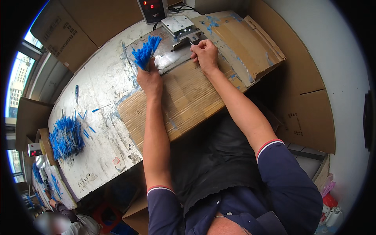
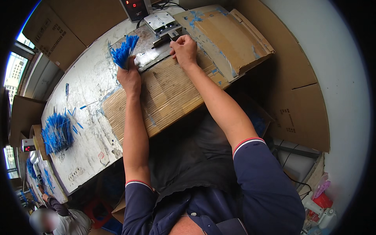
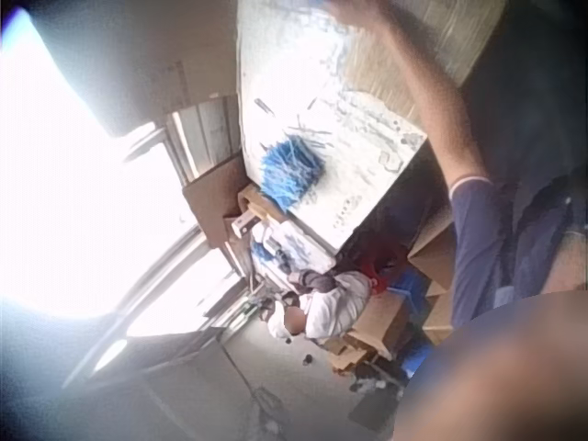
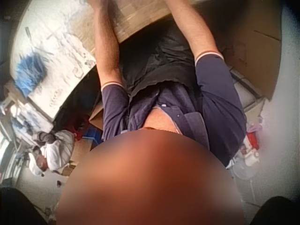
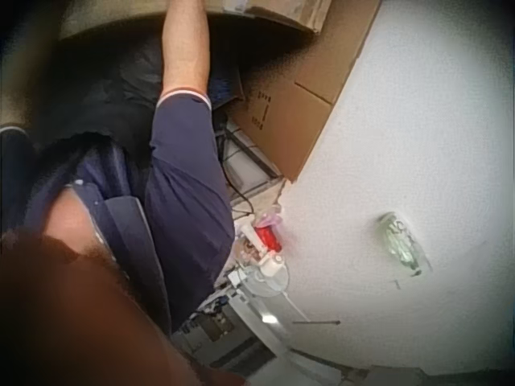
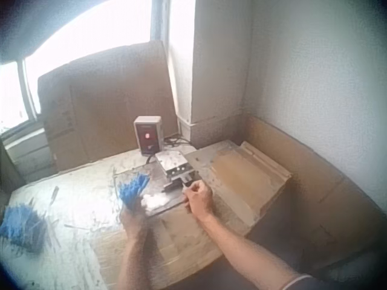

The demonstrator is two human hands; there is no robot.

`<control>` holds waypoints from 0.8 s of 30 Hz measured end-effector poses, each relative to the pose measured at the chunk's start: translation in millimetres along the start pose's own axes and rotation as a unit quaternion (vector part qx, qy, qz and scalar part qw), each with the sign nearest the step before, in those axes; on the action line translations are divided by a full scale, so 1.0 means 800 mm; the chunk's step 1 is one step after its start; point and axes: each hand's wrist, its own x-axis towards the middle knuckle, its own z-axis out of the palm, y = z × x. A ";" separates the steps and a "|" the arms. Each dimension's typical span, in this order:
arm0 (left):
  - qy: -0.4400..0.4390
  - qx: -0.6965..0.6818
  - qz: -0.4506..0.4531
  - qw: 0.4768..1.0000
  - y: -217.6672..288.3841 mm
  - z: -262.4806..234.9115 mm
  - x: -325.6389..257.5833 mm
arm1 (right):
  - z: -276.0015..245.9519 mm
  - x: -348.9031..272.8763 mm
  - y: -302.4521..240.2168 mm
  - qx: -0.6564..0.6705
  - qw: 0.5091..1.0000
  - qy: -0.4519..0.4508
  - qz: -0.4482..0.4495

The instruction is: The recorder is manually inserting blue bristles into a metal fixture and securing them.

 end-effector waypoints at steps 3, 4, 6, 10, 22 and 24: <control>0.022 0.077 0.074 0.994 -0.006 0.006 0.006 | 0.007 -0.004 -0.005 0.003 1.000 -0.002 -0.002; 0.011 0.078 0.068 0.995 -0.007 0.010 0.009 | 0.008 -0.004 -0.006 0.001 1.000 -0.001 0.001; -0.003 0.081 0.064 0.995 -0.004 0.021 0.013 | 0.006 -0.002 -0.007 -0.002 1.000 0.001 0.004; -0.063 0.200 0.069 0.975 0.008 0.040 0.019 | 0.003 0.001 -0.004 -0.013 1.000 0.011 0.010; -0.084 0.317 0.143 0.934 0.016 0.074 0.005 | 0.000 0.001 -0.009 -0.064 0.997 0.034 -0.035; -0.084 0.293 0.145 0.941 0.015 0.071 0.007 | 0.002 0.000 -0.010 -0.026 0.999 0.040 -0.004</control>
